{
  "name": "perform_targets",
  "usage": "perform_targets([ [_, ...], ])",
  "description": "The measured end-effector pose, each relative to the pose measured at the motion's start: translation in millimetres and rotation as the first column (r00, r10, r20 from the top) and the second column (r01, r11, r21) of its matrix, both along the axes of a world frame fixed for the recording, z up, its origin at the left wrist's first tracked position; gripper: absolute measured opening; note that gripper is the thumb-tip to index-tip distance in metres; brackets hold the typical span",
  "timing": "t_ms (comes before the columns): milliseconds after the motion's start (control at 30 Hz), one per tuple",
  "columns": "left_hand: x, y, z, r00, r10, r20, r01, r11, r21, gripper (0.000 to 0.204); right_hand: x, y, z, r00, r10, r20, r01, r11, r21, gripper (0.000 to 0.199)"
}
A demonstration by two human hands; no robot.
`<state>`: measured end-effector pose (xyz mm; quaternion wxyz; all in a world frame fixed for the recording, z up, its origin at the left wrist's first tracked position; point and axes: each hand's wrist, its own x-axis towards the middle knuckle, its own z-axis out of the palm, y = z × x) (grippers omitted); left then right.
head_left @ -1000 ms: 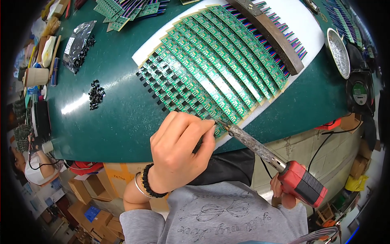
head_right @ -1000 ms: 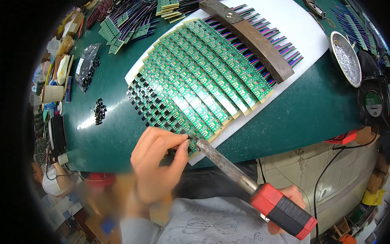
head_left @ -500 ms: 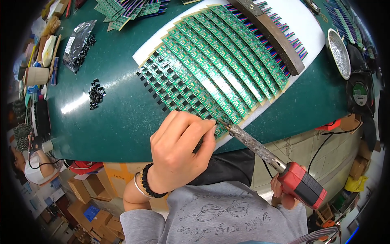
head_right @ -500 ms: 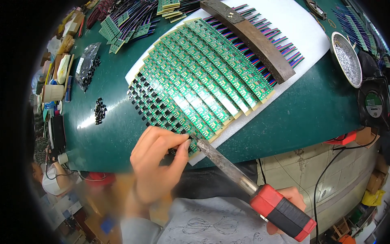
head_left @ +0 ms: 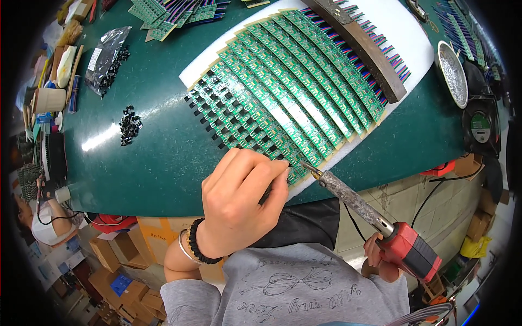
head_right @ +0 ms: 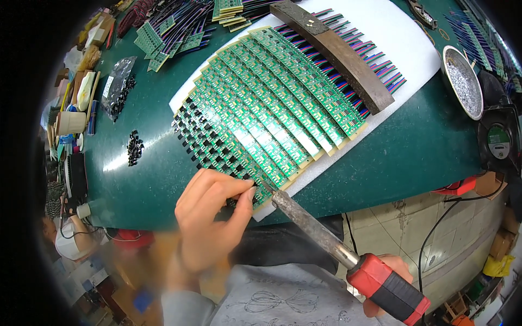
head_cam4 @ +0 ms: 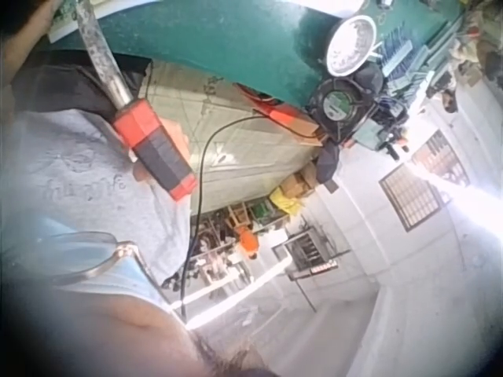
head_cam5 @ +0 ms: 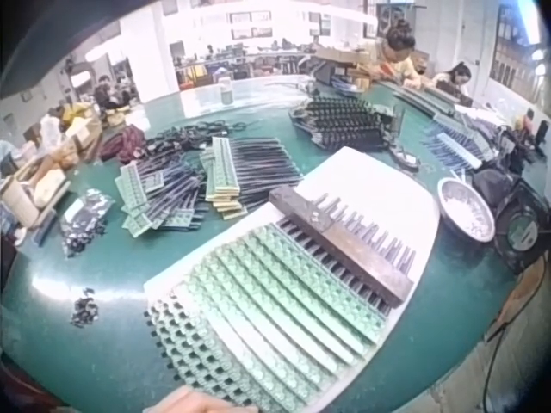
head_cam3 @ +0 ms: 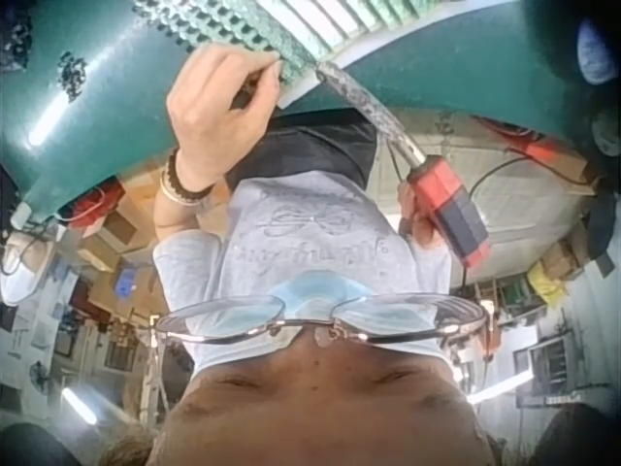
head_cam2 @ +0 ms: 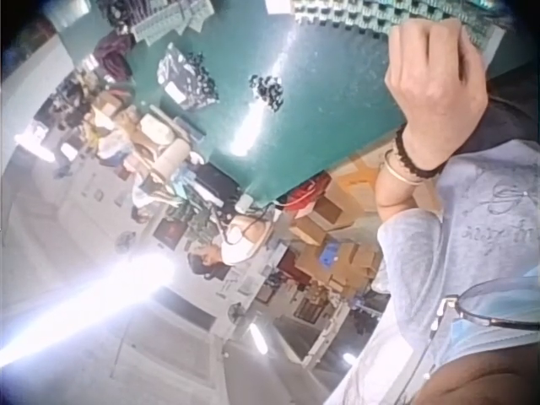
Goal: The person solders electronic components onto several printed circuit boards using a soldering iron.
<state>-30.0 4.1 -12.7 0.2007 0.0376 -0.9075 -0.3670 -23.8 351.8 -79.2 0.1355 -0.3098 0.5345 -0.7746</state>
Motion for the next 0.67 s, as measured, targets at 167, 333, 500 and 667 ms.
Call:
perform_targets([
  [167, -3, -3, -4, 1.0, -0.004, -0.015, 0.004, 1.0, 0.011, 0.018, -13, -35, 27, 0.993, -0.04, 0.113, 0.026, 0.992, 0.122, 0.046],
  [333, 3, -4, -9, 0.995, 0.027, -0.099, -0.032, 0.999, -0.04, 0.015, -21, -57, 19, 0.995, 0.08, 0.067, -0.086, 0.991, 0.099, 0.097],
  [500, 7, -4, -9, 0.992, 0.003, -0.127, -0.01, 0.999, -0.052, 0.017, -13, -87, 41, 0.923, -0.377, 0.076, 0.354, 0.909, 0.219, 0.092],
  [667, 21, -14, -1, 0.969, 0.096, -0.228, -0.113, 0.992, -0.06, 0.018, -40, -102, 55, 0.846, -0.509, -0.158, 0.531, 0.828, 0.177, 0.095],
])
